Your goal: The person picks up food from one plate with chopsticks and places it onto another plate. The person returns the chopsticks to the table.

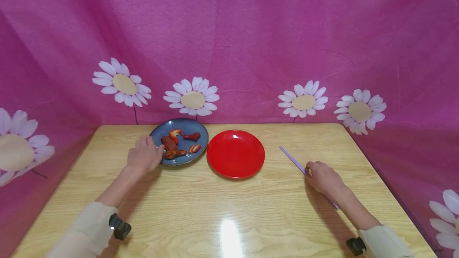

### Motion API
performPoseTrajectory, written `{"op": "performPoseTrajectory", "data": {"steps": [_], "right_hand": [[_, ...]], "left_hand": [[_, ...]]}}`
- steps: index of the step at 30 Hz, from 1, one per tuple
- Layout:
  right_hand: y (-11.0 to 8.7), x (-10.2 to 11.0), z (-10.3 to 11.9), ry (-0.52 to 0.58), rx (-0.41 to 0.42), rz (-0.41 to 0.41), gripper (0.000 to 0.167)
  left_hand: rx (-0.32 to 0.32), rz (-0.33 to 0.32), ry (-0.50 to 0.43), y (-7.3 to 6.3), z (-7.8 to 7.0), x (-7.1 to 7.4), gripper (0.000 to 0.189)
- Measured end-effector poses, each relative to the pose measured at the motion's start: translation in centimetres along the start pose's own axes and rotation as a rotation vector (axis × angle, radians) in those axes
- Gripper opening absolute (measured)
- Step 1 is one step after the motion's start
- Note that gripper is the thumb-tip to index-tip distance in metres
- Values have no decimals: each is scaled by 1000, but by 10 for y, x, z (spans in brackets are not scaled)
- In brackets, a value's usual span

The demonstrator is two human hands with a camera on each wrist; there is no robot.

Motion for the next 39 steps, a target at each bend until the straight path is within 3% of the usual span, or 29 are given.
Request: {"op": "performPoseTrajectory", "data": {"steps": [10, 27, 39], "right_hand": [[-2, -2, -5, 7, -30, 75, 11], [-11, -4, -8, -6, -110, 112, 11], [-14, -4, -6, -4, -81, 130, 14]], "left_hand": [[8, -23, 3, 0, 11, 0, 55], [60, 43, 26, 9, 27, -9, 56], [22, 97, 67, 17, 33, -20, 56]]}}
Point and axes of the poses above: each hand's wrist, its own y-axis towards the middle knuckle, its own x-axis out of the back of the hand, z = x × y, the point moved 9 cm from there along y, towards the middle knuckle, and after that the axes turned 13 degrees about z, right-handed, at the moved point
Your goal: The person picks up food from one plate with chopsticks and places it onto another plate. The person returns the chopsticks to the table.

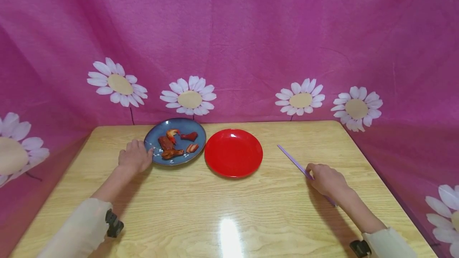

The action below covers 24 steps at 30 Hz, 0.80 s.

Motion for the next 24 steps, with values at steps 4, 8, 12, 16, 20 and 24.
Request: {"op": "performPoseTrajectory", "data": {"steps": [4, 8, 12, 16, 20, 24], "right_hand": [[0, -1, 0, 12, 12, 5, 14], [1, -2, -1, 12, 16, 4, 15], [2, -3, -3, 12, 9, 5, 14], [3, -2, -3, 14, 18, -3, 13], [2, 0, -2, 15, 33, -21, 12], [1, 2, -1, 24, 39, -38, 11]], "left_hand": [[-21, -17, 8, 4, 1, 1, 54], [-41, -29, 19, 7, 0, 3, 54], [-59, -32, 18, 7, 0, 4, 55], [-72, -32, 28, 6, 1, 2, 55], [-78, -39, 36, 6, 3, 0, 54], [-73, -41, 33, 6, 4, -1, 53]]}}
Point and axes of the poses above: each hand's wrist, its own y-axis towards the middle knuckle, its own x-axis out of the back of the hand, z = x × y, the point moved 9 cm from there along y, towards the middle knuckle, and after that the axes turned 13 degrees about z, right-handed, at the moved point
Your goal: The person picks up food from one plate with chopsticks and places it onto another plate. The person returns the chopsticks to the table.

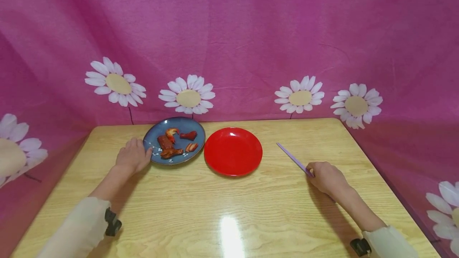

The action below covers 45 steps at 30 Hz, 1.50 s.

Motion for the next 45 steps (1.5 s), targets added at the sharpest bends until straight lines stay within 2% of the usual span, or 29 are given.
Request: {"op": "performPoseTrajectory", "data": {"steps": [7, 13, 25, 34, 41, 45], "right_hand": [[-1, 1, -1, -2, 10, -33, 6], [-1, 0, -4, 1, -10, -38, 16], [0, -1, -10, 14, -61, -43, 12], [0, -2, -10, 10, -66, -76, 11], [-3, -1, -12, 15, -113, -82, 8], [-4, 5, -7, 32, -88, -92, 8]], "left_hand": [[-1, -13, 0, -3, 0, 1, 52], [0, -27, -8, -3, -1, 3, 51], [6, -18, -3, -2, 0, 1, 49], [15, 1, -31, -1, 0, -1, 51], [19, 21, -29, -2, -2, 1, 52], [24, 14, -15, -2, -1, 1, 51]]}}
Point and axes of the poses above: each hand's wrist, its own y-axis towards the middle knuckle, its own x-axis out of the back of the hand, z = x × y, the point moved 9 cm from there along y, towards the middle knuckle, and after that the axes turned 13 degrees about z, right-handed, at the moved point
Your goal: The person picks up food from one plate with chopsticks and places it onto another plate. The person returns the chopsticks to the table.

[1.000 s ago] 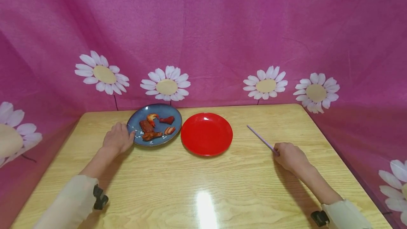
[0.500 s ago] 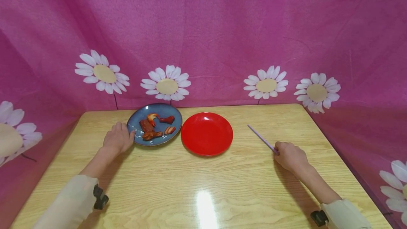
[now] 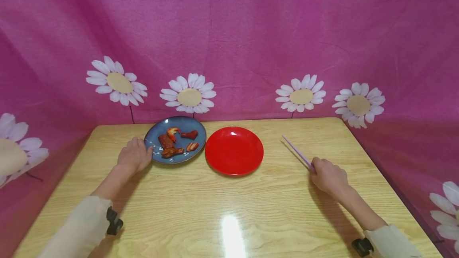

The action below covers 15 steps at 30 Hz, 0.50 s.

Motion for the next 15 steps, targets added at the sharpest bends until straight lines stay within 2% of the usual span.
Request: {"op": "performPoseTrajectory", "data": {"steps": [7, 15], "right_hand": [[3, 10, 12, 168, 52, 23, 15], [12, 12, 32, 505, 119, 115, 16]], "left_hand": [[2, -5, -8, 0, -1, 1, 49], [1, 5, -19, 0, -1, 0, 48]]}}
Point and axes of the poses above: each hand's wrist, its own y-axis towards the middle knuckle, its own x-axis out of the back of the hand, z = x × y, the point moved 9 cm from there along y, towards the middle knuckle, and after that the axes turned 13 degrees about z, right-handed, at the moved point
